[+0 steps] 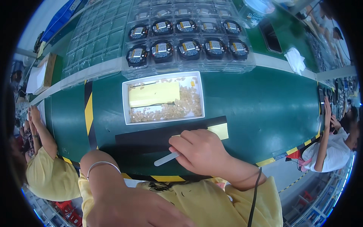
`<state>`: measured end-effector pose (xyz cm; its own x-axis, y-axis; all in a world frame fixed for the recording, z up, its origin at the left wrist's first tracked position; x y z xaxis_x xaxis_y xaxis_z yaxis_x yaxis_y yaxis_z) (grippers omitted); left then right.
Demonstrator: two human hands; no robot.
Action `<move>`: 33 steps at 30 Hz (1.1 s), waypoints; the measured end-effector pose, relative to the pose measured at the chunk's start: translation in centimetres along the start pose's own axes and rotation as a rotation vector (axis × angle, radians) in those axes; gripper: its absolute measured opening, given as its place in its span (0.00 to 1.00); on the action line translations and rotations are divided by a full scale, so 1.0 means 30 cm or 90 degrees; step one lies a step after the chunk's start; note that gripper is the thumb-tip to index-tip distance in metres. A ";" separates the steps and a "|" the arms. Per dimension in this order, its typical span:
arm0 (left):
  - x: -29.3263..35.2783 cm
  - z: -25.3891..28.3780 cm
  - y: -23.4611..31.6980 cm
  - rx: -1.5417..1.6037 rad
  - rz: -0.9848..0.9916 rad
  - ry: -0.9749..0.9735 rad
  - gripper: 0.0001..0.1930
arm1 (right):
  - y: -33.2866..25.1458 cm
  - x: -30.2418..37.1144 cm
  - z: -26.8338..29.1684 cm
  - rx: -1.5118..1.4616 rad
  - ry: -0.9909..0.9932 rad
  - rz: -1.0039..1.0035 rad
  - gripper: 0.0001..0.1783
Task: Assembling electronic components, specifically small electronic devices like smartwatches, on a production line using tweezers.
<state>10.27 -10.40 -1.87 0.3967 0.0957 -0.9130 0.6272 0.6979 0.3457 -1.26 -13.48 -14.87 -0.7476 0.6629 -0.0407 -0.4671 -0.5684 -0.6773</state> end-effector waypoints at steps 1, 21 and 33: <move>0.001 0.000 0.004 -0.025 -0.020 -0.082 0.36 | 0.005 -0.002 0.005 0.005 0.006 -0.001 0.08; -0.027 0.007 0.057 0.053 0.226 0.402 0.32 | 0.003 0.013 -0.005 0.012 0.004 0.004 0.08; -0.106 -0.023 0.144 -0.343 -0.099 0.537 0.29 | 0.013 0.034 -0.014 0.041 -0.023 -0.005 0.12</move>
<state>11.27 -7.19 2.38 -0.3971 0.3005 -0.8672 0.1628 0.9530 0.2557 -2.01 -12.84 -15.48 -0.7603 0.6495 -0.0084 -0.5008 -0.5944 -0.6291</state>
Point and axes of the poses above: each hand's wrist, its own x-axis away from the middle knuckle, its own z-axis out of the back of the hand, y = z × x, the point moved 4 cm from there along -x, towards the middle knuckle, and after that the axes turned 15 degrees about -z, right-handed, at the moved point
